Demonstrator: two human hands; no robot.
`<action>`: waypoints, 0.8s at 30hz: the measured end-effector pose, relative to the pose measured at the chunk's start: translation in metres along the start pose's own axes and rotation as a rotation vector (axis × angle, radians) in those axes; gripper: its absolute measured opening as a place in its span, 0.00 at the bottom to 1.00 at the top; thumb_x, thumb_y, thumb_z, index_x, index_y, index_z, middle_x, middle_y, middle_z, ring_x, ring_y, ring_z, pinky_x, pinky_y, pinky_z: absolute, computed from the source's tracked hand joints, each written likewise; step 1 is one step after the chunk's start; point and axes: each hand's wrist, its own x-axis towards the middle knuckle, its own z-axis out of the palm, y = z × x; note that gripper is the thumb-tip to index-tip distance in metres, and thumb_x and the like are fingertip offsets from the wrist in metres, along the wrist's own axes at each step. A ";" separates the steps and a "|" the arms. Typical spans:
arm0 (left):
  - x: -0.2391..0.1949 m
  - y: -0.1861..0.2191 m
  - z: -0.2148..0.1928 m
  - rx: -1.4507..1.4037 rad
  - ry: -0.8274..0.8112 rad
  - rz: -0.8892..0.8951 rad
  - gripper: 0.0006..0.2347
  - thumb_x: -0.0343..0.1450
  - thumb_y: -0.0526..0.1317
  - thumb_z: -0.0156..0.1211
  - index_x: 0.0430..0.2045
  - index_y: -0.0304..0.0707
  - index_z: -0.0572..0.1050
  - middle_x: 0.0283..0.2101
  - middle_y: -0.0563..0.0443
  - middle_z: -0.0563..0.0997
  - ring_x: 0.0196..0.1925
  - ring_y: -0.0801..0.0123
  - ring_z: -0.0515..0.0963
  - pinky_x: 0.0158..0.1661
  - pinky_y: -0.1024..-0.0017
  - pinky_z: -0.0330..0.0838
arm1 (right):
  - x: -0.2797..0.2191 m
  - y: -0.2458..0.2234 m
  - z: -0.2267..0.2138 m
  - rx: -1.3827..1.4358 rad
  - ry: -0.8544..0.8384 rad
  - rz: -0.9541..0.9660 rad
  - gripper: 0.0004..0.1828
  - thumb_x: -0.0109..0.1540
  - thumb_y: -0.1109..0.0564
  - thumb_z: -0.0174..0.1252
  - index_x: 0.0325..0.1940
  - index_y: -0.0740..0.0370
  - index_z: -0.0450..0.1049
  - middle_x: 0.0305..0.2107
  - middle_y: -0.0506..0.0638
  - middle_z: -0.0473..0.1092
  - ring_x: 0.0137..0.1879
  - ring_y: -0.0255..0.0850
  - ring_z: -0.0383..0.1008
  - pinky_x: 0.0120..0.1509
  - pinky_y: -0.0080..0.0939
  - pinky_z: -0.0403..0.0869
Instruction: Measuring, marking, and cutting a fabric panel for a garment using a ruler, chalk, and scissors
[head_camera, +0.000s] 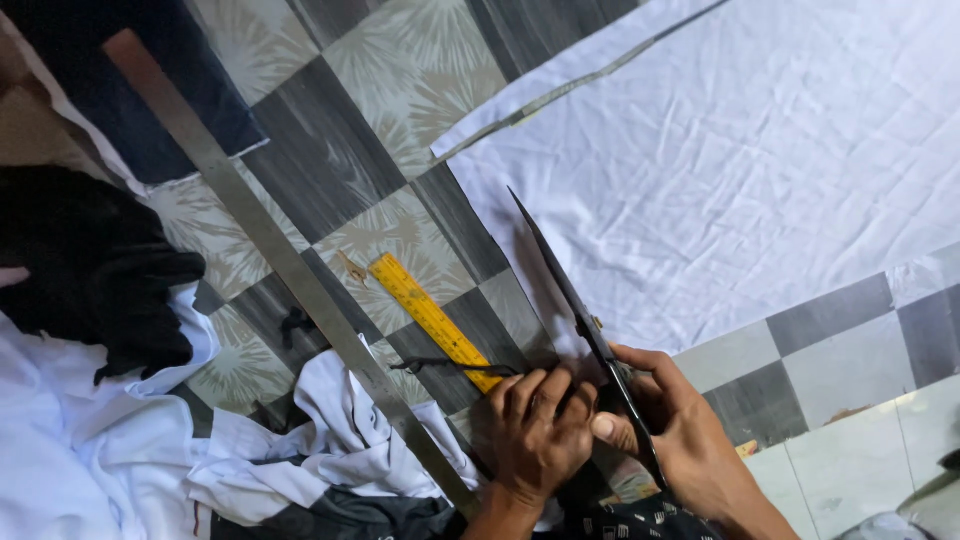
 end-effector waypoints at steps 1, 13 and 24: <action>-0.002 -0.001 0.002 -0.006 0.007 -0.001 0.07 0.77 0.42 0.52 0.31 0.50 0.77 0.46 0.57 0.82 0.43 0.65 0.78 0.46 0.61 0.69 | -0.001 -0.006 0.002 0.009 -0.023 -0.016 0.40 0.50 0.61 0.69 0.68 0.55 0.71 0.48 0.61 0.83 0.58 0.47 0.83 0.58 0.48 0.80; -0.004 -0.005 -0.007 -0.080 0.000 -0.011 0.06 0.76 0.42 0.55 0.34 0.45 0.78 0.46 0.52 0.81 0.43 0.61 0.78 0.44 0.59 0.69 | 0.010 -0.022 0.015 -0.170 -0.028 -0.177 0.37 0.52 0.50 0.66 0.67 0.53 0.70 0.28 0.59 0.72 0.30 0.44 0.66 0.34 0.44 0.65; -0.024 -0.008 0.007 -0.127 -0.026 0.042 0.05 0.72 0.42 0.58 0.34 0.45 0.79 0.46 0.53 0.83 0.43 0.57 0.78 0.44 0.57 0.68 | -0.036 -0.011 -0.010 -0.254 -0.139 -0.482 0.34 0.55 0.48 0.69 0.64 0.57 0.70 0.17 0.49 0.60 0.21 0.35 0.57 0.24 0.39 0.55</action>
